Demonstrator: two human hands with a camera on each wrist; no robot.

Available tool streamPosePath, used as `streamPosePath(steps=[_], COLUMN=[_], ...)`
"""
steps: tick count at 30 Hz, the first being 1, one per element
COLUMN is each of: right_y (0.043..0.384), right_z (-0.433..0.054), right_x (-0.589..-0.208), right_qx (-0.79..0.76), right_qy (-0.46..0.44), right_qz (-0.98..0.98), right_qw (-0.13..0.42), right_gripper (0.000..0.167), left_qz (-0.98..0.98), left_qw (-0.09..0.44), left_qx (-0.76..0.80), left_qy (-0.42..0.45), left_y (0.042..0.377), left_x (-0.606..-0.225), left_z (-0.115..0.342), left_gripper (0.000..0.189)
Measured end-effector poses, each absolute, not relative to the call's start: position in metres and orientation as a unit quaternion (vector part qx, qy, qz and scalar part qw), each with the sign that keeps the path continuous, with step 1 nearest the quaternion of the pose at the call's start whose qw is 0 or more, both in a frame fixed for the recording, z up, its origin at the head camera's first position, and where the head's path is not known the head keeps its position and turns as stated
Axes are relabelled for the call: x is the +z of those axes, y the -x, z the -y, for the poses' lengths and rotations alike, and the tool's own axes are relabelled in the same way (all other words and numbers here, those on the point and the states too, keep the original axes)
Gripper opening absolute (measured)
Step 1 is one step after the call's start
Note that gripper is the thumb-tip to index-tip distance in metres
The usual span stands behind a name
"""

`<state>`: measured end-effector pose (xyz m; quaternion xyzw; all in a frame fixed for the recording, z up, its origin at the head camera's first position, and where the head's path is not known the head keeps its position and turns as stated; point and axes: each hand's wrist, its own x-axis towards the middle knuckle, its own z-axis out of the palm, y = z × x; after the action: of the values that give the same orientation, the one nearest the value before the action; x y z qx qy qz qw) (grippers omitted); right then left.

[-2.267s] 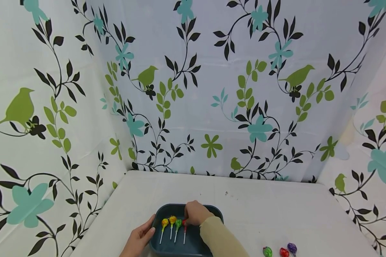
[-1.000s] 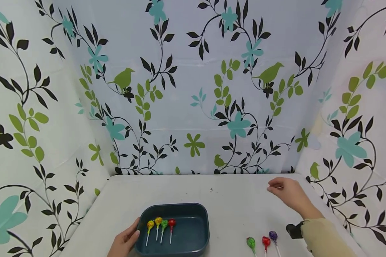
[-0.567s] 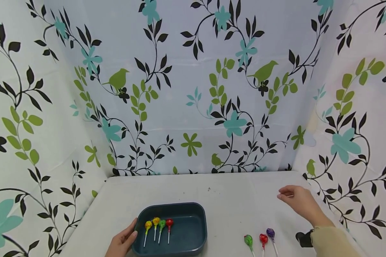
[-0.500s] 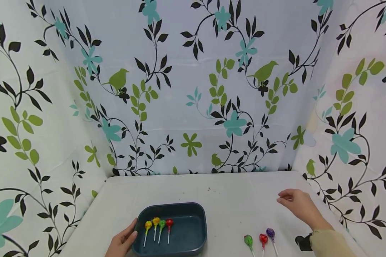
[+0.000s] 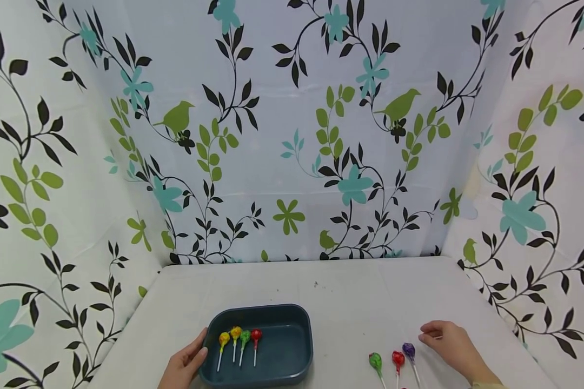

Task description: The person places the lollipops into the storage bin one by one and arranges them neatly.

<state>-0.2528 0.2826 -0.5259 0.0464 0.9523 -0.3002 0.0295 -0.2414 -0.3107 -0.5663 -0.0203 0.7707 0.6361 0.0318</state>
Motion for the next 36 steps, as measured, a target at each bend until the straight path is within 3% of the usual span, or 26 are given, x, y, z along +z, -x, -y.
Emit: streamPosePath(steps=[18, 27, 36], right_y=[0.253, 0.250, 0.252], right_z=[-0.255, -0.254, -0.259], right_x=[-0.543, -0.544, -0.534], right_qx=[-0.302, -0.293, -0.297], right_qy=[-0.024, -0.019, -0.016], right_qz=[-0.950, -0.953, -0.953], right_qw=[0.072, 0.069, 0.063], right_gripper=[0.035, 0.026, 0.029], left_qz=[-0.784, -0.780, -0.780], left_qw=[0.023, 0.030, 0.028], left_qx=[0.620, 0.625, 0.625], left_qy=[0.017, 0.016, 0.015], left_y=[0.241, 0.242, 0.241], left_x=[-0.565, -0.563, -0.563], left_z=[0.313, 0.313, 0.311], left_gripper=[0.056, 0.057, 0.054])
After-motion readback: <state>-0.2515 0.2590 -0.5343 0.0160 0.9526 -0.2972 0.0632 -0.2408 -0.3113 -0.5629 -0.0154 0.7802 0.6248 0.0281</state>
